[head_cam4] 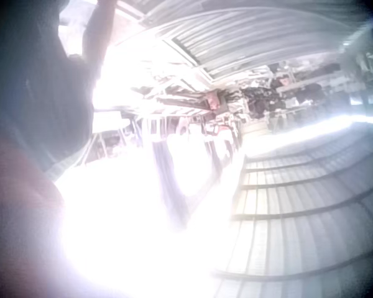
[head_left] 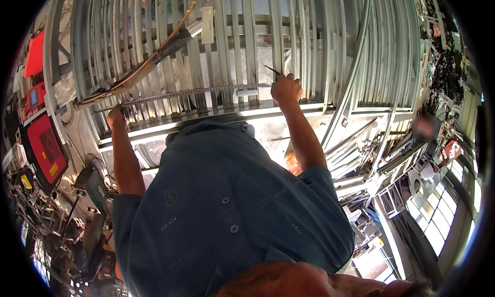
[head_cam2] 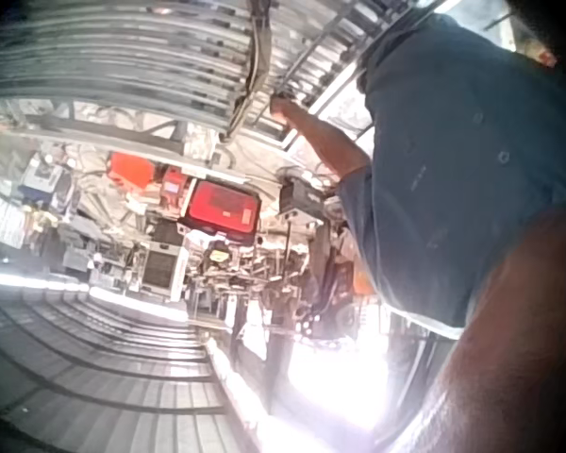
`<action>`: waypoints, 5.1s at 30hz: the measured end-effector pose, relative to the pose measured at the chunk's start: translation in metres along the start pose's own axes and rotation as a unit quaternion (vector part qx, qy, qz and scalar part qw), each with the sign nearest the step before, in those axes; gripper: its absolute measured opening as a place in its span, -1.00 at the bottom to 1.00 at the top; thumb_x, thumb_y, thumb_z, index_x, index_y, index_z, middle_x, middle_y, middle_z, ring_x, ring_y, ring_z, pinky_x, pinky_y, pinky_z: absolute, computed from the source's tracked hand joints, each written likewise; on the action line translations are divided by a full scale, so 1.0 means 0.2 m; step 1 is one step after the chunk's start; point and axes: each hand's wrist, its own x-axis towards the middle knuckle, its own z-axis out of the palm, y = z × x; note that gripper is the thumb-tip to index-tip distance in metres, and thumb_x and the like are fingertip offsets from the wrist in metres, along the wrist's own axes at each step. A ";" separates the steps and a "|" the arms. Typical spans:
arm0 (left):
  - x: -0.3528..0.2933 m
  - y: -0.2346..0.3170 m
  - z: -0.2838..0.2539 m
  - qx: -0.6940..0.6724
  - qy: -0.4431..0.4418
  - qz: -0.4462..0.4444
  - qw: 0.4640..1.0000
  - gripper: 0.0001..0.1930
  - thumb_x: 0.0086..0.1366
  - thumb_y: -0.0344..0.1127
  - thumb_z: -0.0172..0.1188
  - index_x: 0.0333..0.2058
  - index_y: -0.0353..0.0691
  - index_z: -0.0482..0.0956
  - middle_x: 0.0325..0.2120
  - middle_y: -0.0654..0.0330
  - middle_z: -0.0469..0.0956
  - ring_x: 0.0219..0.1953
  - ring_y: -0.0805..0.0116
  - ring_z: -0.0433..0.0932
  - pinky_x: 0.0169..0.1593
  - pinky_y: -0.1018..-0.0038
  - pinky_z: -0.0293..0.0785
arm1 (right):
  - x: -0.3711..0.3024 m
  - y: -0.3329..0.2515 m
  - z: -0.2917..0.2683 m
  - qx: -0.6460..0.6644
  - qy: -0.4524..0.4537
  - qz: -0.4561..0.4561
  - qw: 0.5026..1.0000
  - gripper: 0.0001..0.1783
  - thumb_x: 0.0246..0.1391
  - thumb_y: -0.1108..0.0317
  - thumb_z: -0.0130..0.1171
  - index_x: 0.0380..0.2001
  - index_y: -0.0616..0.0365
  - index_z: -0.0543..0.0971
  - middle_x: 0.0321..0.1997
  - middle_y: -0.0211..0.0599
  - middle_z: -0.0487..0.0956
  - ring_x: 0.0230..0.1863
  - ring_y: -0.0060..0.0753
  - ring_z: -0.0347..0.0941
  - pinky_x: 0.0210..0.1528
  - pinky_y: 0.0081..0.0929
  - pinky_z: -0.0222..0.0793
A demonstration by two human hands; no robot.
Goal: The person measures and marks a metal frame using a tape measure and pencil, then picks up a metal bar and places it into the frame structure. The person continues to adjust and position the metal bar within the frame.
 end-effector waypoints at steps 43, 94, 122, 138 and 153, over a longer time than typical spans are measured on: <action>-0.08 0.05 -0.01 -0.007 -0.004 -0.023 1.000 -0.86 0.32 -0.34 0.28 -0.44 -0.13 0.57 -0.66 0.33 0.46 -0.70 0.56 0.29 -0.64 0.53 0.19 | -0.03 -0.04 0.03 0.015 0.078 0.012 0.997 -0.80 0.07 0.33 0.16 -0.30 0.21 0.63 -0.11 -0.12 0.50 -0.06 0.08 0.49 -0.18 -0.11 0.61; -0.19 0.15 0.01 0.344 0.054 0.020 0.937 -0.60 0.28 -0.11 0.05 -0.10 -0.20 0.71 0.02 -0.02 0.63 0.09 0.01 0.60 0.10 0.18 0.54 | -0.08 -0.09 -0.02 -0.024 0.059 0.011 0.998 -0.63 0.13 0.14 0.19 -0.09 0.14 0.64 0.09 -0.01 0.51 0.11 0.22 0.47 0.06 -0.04 0.54; -0.01 -0.05 -0.04 -0.062 -0.011 -0.017 0.998 -0.83 0.25 -0.31 0.33 -0.48 -0.21 0.60 -0.64 0.27 0.49 -0.69 0.46 0.32 -0.63 0.43 0.18 | 0.00 -0.06 0.00 -0.013 0.070 0.004 0.997 -0.75 0.10 0.28 0.16 -0.23 0.18 0.66 -0.07 -0.10 0.52 0.01 0.09 0.49 -0.17 -0.10 0.62; -0.10 0.04 -0.02 -0.044 -0.016 -0.059 0.997 -0.72 0.32 -0.29 0.29 -0.57 -0.09 0.47 -0.74 0.35 0.36 -0.75 0.52 0.23 -0.70 0.51 0.12 | -0.01 -0.07 -0.01 0.000 0.063 0.022 0.998 -0.80 0.08 0.31 0.21 -0.25 0.14 0.67 -0.07 -0.18 0.52 0.00 0.01 0.48 -0.12 -0.17 0.60; -0.08 -0.01 -0.01 -0.049 -0.037 -0.069 0.996 -0.68 0.31 -0.22 0.30 -0.62 -0.02 0.43 -0.76 0.36 0.34 -0.77 0.52 0.23 -0.72 0.52 0.09 | 0.01 -0.05 0.06 -0.001 0.070 0.033 0.997 -0.78 0.07 0.26 0.19 -0.26 0.09 0.68 -0.05 -0.12 0.55 0.02 0.12 0.50 -0.12 -0.09 0.59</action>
